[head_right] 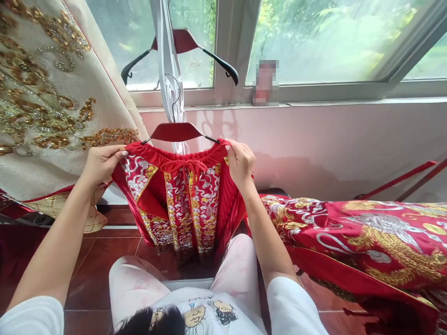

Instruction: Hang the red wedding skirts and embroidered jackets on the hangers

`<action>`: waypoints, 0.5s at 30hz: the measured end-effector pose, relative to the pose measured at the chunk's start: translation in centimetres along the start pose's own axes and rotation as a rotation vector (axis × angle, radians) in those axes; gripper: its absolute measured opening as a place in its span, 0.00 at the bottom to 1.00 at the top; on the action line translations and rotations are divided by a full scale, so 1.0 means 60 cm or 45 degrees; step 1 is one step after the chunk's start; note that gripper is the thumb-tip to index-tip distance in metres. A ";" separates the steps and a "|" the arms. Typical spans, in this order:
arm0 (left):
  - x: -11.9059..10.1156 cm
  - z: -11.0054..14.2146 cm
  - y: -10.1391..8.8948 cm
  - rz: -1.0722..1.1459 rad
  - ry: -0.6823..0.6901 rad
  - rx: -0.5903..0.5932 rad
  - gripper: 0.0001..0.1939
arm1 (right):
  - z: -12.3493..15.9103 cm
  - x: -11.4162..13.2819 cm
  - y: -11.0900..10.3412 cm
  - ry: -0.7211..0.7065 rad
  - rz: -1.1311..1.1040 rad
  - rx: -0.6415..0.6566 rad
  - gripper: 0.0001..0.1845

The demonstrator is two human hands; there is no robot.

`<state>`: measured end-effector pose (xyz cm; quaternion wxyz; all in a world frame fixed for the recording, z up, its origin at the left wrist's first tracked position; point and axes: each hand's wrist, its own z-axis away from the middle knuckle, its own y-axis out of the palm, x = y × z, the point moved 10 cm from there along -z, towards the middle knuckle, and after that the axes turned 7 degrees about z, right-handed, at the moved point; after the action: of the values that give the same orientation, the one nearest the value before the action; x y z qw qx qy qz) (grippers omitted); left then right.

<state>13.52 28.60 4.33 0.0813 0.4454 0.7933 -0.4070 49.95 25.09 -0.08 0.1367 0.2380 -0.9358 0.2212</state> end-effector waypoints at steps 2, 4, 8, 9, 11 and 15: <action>0.020 -0.001 -0.009 0.238 -0.113 -0.083 0.16 | 0.001 -0.008 -0.005 0.072 0.005 -0.098 0.24; 0.048 -0.001 -0.003 0.497 -0.258 -0.122 0.18 | 0.002 -0.011 -0.010 0.118 -0.001 -0.164 0.25; 0.091 0.000 0.050 0.931 -0.517 -0.026 0.19 | 0.004 -0.006 -0.027 0.172 -0.024 -0.316 0.25; 0.098 0.001 0.064 0.994 -0.567 0.013 0.19 | 0.006 -0.003 -0.031 0.175 -0.024 -0.366 0.24; 0.111 0.002 0.088 1.074 -0.673 0.095 0.19 | 0.013 0.003 -0.033 0.168 -0.007 -0.464 0.25; 0.130 -0.003 0.108 1.096 -0.828 0.178 0.15 | 0.030 0.012 -0.014 0.136 0.068 -0.485 0.26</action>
<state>13.93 35.51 -3.09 0.4520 0.5855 0.4442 -0.5055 49.51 23.28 -1.08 0.2229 0.1710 -0.9581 0.0561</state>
